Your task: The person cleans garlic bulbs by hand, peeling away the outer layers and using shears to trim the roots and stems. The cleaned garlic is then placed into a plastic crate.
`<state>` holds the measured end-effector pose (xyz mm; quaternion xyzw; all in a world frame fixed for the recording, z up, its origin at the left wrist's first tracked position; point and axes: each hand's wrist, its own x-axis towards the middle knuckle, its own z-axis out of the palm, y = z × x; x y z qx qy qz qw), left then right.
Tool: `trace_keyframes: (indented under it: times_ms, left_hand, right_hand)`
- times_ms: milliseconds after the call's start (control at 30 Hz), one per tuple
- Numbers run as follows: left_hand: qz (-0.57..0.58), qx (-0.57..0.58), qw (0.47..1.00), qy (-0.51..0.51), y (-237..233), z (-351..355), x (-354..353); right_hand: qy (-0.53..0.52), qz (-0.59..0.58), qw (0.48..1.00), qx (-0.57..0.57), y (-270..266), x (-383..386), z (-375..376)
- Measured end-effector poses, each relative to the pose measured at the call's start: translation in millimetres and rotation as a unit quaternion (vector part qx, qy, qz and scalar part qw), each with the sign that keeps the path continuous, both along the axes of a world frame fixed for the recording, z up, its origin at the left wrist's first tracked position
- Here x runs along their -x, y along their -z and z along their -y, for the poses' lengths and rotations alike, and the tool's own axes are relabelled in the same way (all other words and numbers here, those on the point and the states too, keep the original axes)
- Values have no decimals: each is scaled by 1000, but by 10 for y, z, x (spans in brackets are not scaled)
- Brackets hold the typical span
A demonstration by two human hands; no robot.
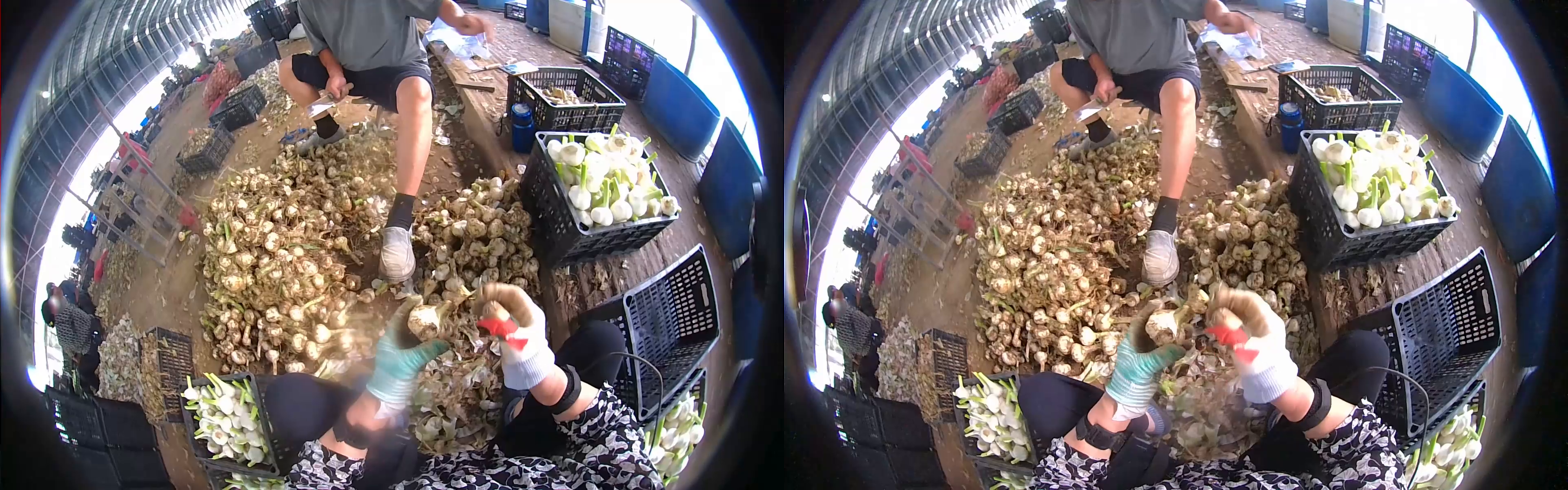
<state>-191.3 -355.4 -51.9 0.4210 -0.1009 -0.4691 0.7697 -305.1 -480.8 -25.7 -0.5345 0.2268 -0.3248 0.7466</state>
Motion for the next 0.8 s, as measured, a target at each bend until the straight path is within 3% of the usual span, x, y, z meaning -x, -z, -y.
trace_keyframes:
  times_ms: [67,100,133,200,233,300,333,400,433,467,633,667,733,800]
  left_hand:
    - [244,-56,967,-56,182,29,-24]
    - [277,-38,957,-78,218,76,-11]
    - [275,-40,958,-72,252,94,-26]
    - [393,-89,909,-106,273,109,-66]
    - [337,-58,934,-103,258,126,-43]
    - [332,-51,938,-85,111,157,11]
    - [326,-42,942,-66,84,169,31]
    - [380,-37,920,-88,159,185,30]
    - [324,-29,942,-82,162,184,26]
    - [266,-19,961,-76,155,178,22]
    - [222,13,973,-59,221,102,-17]
    - [237,6,970,-61,200,95,-23]
    - [252,0,966,-60,191,87,-26]
    - [380,-21,922,-70,186,99,-18]
  right_hand:
    - [-28,-104,994,21,204,-134,128]
    - [-57,-146,985,-77,145,-181,100]
    - [-71,-123,984,-112,296,-236,110]
    - [-83,-132,978,-140,413,-255,166]
    - [-83,-133,977,-141,448,-261,181]
    - [-102,-60,959,-258,521,-270,187]
    - [-102,-60,958,-261,577,-284,168]
    - [-166,78,970,-160,609,-336,102]
    - [-153,5,977,-147,577,-356,111]
    - [-155,5,977,-149,512,-357,127]
    - [-188,-14,975,-121,288,-306,145]
    - [-198,-15,976,-94,283,-296,144]
    - [-208,-8,966,-153,314,-285,141]
    - [-214,-31,962,-168,317,-289,150]
